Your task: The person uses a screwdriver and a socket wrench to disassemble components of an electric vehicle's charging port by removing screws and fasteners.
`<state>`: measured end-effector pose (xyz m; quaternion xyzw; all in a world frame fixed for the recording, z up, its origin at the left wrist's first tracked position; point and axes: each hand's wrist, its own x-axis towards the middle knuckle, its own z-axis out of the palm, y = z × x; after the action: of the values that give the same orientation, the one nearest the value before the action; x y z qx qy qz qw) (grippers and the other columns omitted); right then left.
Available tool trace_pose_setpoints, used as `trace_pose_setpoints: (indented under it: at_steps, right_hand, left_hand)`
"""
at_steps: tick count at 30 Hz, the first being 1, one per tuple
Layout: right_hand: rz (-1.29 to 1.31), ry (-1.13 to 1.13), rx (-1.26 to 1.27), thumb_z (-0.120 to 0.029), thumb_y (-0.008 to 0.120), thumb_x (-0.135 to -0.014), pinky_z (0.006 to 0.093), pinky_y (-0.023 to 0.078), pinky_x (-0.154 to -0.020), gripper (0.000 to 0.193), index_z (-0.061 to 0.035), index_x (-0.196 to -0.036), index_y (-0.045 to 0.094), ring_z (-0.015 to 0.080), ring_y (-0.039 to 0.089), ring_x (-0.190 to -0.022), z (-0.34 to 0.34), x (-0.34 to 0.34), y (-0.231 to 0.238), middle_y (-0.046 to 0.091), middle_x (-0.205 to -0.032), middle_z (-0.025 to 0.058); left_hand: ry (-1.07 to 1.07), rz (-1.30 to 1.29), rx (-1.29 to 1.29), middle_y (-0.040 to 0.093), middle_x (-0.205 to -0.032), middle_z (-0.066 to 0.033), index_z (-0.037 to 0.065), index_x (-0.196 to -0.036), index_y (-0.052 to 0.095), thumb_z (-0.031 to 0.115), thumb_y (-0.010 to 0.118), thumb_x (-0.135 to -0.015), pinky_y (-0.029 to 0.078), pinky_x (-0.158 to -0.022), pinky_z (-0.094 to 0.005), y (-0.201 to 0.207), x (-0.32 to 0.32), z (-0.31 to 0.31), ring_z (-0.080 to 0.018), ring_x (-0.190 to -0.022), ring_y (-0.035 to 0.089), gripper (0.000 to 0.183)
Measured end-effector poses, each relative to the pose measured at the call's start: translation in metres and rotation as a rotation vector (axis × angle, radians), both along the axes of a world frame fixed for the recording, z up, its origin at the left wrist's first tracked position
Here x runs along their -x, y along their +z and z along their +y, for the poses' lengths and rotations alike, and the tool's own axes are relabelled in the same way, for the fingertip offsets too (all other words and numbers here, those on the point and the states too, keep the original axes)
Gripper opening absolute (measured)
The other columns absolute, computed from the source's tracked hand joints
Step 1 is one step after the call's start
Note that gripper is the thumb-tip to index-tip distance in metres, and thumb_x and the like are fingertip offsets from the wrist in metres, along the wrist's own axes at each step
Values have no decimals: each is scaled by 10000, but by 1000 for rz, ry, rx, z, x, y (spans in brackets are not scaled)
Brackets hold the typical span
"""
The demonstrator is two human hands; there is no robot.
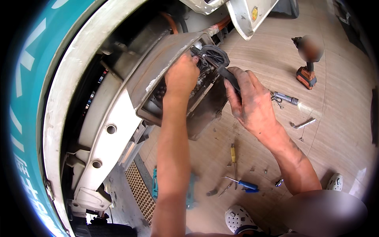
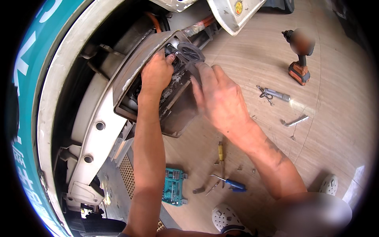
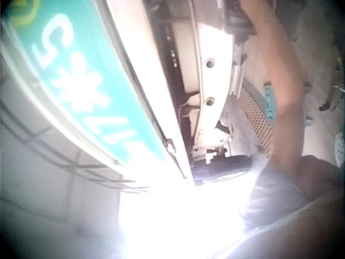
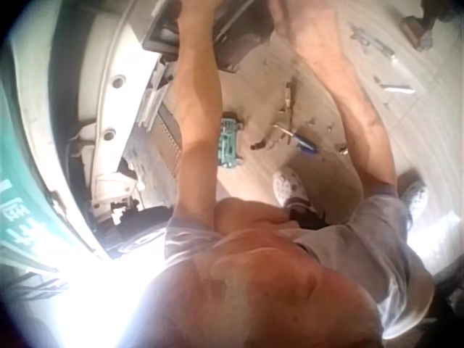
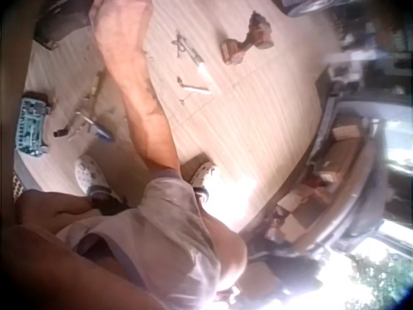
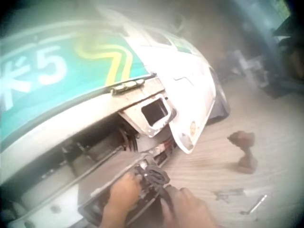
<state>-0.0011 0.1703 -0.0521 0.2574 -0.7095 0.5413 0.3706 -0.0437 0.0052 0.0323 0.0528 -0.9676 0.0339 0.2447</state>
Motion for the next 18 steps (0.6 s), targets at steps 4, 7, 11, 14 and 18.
trace_pose_setpoints:
  at_steps: [4,7,11,14,18]
  right_hand:
    - [68,-91,-140,-34,654,-869,418,501,-586,303,16,-1153,564,345,612,-692,4,-4,5,568,-827,179]
    - [137,-174,-321,-21,622,-804,407,527,-562,256,31,-1046,560,335,628,-666,9,-5,16,575,-820,171]
    - [142,-278,-654,-75,591,-816,397,540,-484,98,4,-833,535,309,619,-533,8,-13,42,579,-736,159]
    - [-3,-159,-531,-184,551,-933,382,468,-394,216,-3,-816,543,237,547,-417,5,-6,67,559,-687,120]
    - [-1113,512,120,-338,513,-1004,329,313,-348,329,-10,-999,529,145,401,-386,10,-21,96,427,-576,7]
  left_hand:
    - [54,-91,-42,587,-1233,-261,38,-1347,479,269,545,-950,391,-1019,-489,6,1,5,-433,-1176,532,463]
    - [62,-120,-80,595,-1214,-262,16,-1280,535,271,559,-943,406,-1007,-490,6,0,7,-427,-1156,549,424]
    - [-85,169,55,664,-1075,-223,16,-1049,651,250,589,-911,477,-925,-479,-9,4,-7,-390,-1063,621,279]
    - [-99,182,14,657,-1095,-218,17,-1095,638,171,605,-869,473,-935,-473,-7,4,-6,-392,-1061,620,276]
    - [-199,380,100,597,-1219,-248,13,-1201,593,168,627,-878,412,-1009,-476,-8,8,-10,-415,-1156,552,361]
